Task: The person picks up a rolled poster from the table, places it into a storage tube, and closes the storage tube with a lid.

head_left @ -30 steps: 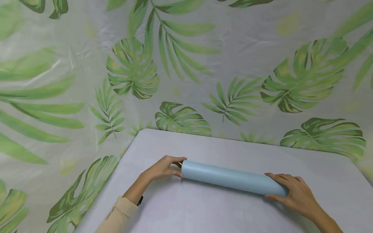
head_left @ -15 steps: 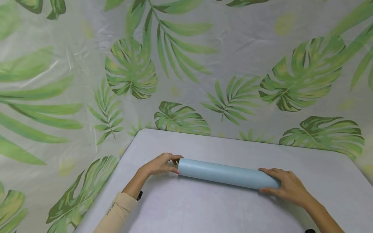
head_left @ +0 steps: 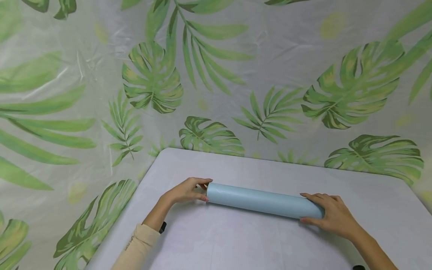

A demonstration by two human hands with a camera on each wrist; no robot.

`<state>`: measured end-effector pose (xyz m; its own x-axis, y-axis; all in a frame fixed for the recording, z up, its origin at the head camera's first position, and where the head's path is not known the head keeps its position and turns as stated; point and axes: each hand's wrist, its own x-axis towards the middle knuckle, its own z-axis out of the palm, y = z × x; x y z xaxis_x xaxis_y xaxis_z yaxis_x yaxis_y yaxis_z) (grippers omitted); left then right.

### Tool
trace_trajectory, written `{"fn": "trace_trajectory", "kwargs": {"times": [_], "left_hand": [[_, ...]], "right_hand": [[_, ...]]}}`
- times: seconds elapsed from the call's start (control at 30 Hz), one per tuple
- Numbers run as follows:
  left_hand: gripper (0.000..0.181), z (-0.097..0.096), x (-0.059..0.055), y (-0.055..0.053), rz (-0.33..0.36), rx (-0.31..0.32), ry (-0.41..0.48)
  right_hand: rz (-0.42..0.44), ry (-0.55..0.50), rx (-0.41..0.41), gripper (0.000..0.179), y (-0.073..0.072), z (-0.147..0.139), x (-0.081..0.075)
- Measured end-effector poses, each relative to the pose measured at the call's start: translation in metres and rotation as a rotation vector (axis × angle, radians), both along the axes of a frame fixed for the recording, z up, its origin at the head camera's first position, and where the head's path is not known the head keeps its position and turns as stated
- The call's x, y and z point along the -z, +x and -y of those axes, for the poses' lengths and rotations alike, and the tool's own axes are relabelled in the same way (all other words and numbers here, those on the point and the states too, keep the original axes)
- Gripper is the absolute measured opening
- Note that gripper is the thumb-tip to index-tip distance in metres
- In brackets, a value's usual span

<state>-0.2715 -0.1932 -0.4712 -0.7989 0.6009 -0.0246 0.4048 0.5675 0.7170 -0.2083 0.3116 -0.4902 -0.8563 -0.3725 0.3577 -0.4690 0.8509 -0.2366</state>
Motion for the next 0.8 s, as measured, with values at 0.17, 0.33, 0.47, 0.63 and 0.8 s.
{"fn": "trace_trajectory", "kwargs": {"times": [0.17,0.33,0.47,0.63,0.8], "left_hand": [[0.072,-0.002,-0.001,0.001,-0.002,-0.007,-0.002],[0.073,-0.003,-0.001,0.003,0.015,-0.023,-0.003],[0.075,-0.003,0.0,0.004,0.019,-0.017,0.003],[0.079,-0.001,0.001,0.004,0.01,-0.019,0.004],[0.081,0.007,-0.002,0.007,0.004,-0.049,-0.008]], "right_hand": [[-0.011,-0.007,0.006,0.081,0.001,0.0,0.001],[-0.018,-0.002,0.013,0.08,0.002,-0.001,0.001],[-0.03,0.001,0.023,0.08,0.004,-0.001,0.0],[-0.037,-0.019,0.03,0.079,0.005,-0.006,-0.003],[-0.032,-0.064,0.074,0.069,0.011,-0.023,-0.009]]}}
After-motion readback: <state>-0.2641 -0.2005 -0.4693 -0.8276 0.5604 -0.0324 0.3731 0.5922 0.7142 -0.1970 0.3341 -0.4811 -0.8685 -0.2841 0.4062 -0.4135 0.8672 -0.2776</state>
